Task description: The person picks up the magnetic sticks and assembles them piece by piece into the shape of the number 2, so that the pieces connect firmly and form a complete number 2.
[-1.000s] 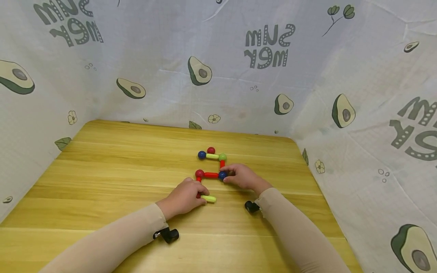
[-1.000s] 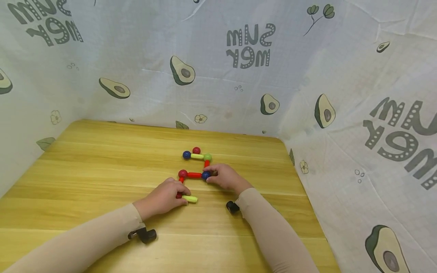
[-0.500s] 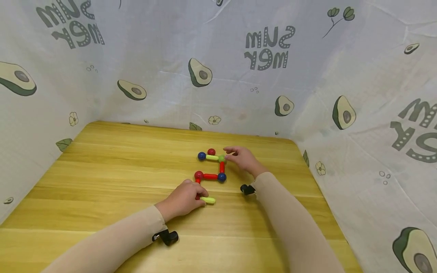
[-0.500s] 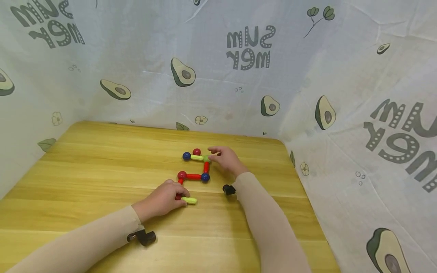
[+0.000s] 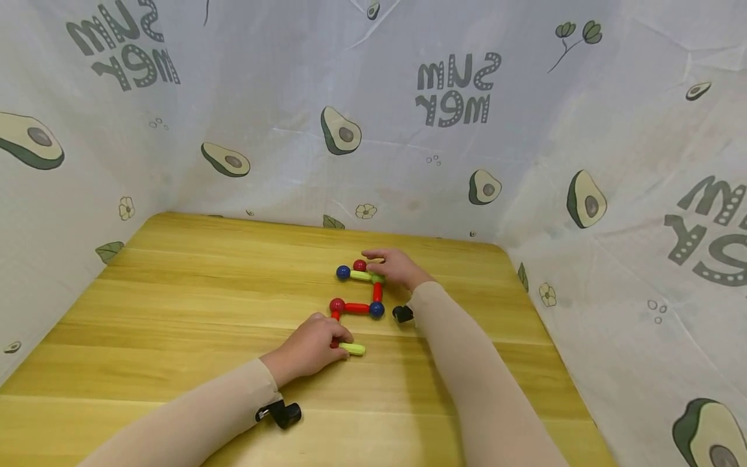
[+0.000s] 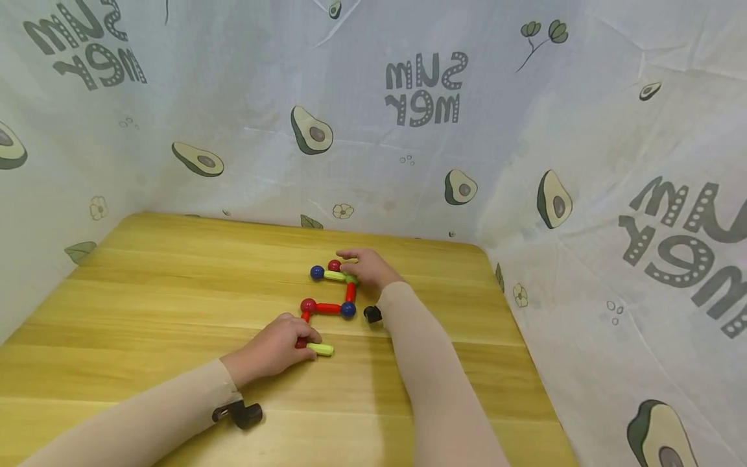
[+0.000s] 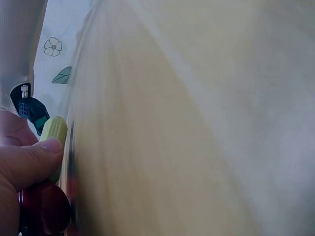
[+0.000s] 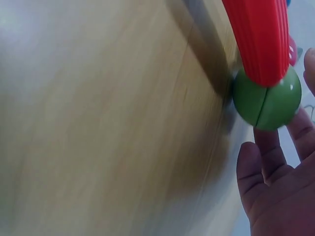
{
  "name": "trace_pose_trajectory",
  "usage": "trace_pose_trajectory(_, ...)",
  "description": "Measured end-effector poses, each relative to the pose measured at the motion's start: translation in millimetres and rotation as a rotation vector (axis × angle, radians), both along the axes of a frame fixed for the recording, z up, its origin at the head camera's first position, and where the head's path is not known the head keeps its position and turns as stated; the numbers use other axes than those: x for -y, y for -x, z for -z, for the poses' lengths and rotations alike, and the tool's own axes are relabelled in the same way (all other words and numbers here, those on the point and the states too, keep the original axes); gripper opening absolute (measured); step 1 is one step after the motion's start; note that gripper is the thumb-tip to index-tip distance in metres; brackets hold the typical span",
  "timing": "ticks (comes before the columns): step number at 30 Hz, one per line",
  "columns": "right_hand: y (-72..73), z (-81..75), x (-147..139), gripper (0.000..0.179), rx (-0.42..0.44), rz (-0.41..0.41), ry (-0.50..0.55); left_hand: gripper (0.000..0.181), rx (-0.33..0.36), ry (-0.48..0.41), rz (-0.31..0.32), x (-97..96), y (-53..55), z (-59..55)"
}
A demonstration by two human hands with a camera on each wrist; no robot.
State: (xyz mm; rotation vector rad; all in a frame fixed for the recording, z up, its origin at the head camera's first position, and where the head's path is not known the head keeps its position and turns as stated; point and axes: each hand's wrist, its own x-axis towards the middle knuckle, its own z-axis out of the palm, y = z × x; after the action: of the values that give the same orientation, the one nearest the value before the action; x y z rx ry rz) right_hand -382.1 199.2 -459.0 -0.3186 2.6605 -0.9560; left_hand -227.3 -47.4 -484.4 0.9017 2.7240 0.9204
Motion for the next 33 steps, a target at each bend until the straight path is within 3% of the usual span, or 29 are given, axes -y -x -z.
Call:
trace_pose_trajectory(9, 3.9, 1.5, 12.9, 0.044, 0.041, -0.040, -0.029, 0.018, 0.007, -0.020, 0.008, 2.6, 0.2, 0.7)
trace_pose_trajectory(24, 2.9, 4.7, 16.2, 0.039, 0.053, 0.061, 0.049, 0.017, -0.003, -0.016, 0.009, 1.9, 2.2, 2.2)
trace_pose_trajectory(33, -0.1, -1.6, 3.8, 0.037, 0.037, 0.147, 0.106, 0.017, 0.011, -0.020, 0.009, 2.3, 2.8, 2.1)
